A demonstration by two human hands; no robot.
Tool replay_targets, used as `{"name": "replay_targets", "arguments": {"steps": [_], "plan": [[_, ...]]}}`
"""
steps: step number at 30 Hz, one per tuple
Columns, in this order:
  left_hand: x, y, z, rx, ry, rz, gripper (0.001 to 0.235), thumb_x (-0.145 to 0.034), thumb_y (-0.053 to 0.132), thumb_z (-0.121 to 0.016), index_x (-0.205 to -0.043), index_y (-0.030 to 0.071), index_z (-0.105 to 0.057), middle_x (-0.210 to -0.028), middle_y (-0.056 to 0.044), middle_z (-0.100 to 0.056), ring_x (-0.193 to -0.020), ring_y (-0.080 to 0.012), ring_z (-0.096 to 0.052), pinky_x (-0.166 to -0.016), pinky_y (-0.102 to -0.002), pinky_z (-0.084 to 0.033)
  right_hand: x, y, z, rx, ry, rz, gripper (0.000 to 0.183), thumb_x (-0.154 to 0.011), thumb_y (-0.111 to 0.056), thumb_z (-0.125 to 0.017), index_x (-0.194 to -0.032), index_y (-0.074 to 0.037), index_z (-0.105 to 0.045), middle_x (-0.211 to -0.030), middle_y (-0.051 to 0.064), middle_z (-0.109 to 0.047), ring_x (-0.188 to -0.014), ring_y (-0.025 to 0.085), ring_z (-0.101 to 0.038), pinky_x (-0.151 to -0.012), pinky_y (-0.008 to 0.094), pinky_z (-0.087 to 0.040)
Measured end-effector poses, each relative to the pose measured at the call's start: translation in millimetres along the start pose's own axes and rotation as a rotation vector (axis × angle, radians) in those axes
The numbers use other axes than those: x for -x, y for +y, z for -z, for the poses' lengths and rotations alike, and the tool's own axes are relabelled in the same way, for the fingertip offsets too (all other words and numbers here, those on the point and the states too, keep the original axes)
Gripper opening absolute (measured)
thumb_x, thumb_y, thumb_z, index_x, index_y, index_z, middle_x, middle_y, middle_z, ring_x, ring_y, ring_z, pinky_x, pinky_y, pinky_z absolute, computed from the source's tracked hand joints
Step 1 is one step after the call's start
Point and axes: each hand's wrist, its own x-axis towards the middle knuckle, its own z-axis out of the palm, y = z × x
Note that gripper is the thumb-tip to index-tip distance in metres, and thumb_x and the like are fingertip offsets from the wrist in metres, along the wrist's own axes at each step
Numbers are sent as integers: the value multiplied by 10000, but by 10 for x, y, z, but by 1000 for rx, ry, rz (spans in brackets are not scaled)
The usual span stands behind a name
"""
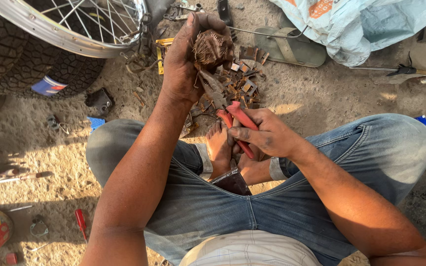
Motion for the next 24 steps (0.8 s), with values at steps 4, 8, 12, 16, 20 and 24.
{"name": "replay_targets", "arguments": {"steps": [4, 8, 12, 16, 20, 24], "plan": [[30, -88, -25, -21, 91, -63, 406, -1157, 406, -455, -1225, 37, -608, -1055, -136, -683, -917, -232, -715, -777, -399, -617, 43, -75, -65, 323, 124, 40, 265, -982, -272, -696, -990, -8, -684, -699, 42, -657, -616, 101, -634, -556, 283, -528], [23, -118, -55, 67, 103, -33, 404, -1153, 411, -465, -1242, 36, -586, -1051, -134, -682, -899, -229, -720, -767, -375, -615, 71, -140, -157, 200, 125, 63, 273, -968, -264, -686, -1077, -13, -681, -728, 8, -674, -628, 65, -651, -554, 262, -546], [-12, -119, -28, 54, 164, 23, 452, -1082, 443, -470, -1289, 59, -587, -1031, -170, -715, -895, -247, -738, -759, -372, -630, 128, -201, -60, 289, 78, -149, 280, -939, -283, -684, -1096, -52, -712, -701, 26, -660, -601, 98, -619, -542, 295, -518], [-27, -8, 37, 98, 180, -22, 522, -1096, 462, -473, -1275, -7, -617, -1170, -225, -724, -979, -294, -748, -843, -405, -638, 165, -294, 90, 501, 110, 52, 276, -932, -282, -730, -1042, -29, -727, -776, 53, -689, -720, 133, -628, -661, 321, -531], [-46, 60, -6, 132, 85, -68, 537, -1107, 479, -476, -1255, -7, -652, -1238, -234, -719, -1119, -368, -729, -944, -467, -613, 180, -350, 154, 543, 224, 248, 304, -929, -288, -727, -1079, -24, -713, -870, 71, -700, -783, 151, -664, -706, 330, -542], [-12, 35, -46, 214, 53, -54, 534, -1123, 479, -447, -1218, 3, -669, -1231, -219, -731, -1222, -400, -693, -1098, -544, -567, 182, -277, 136, 594, 291, 167, 333, -932, -294, -750, -1080, 1, -706, -852, 125, -685, -753, 221, -653, -705, 355, -535]]}}
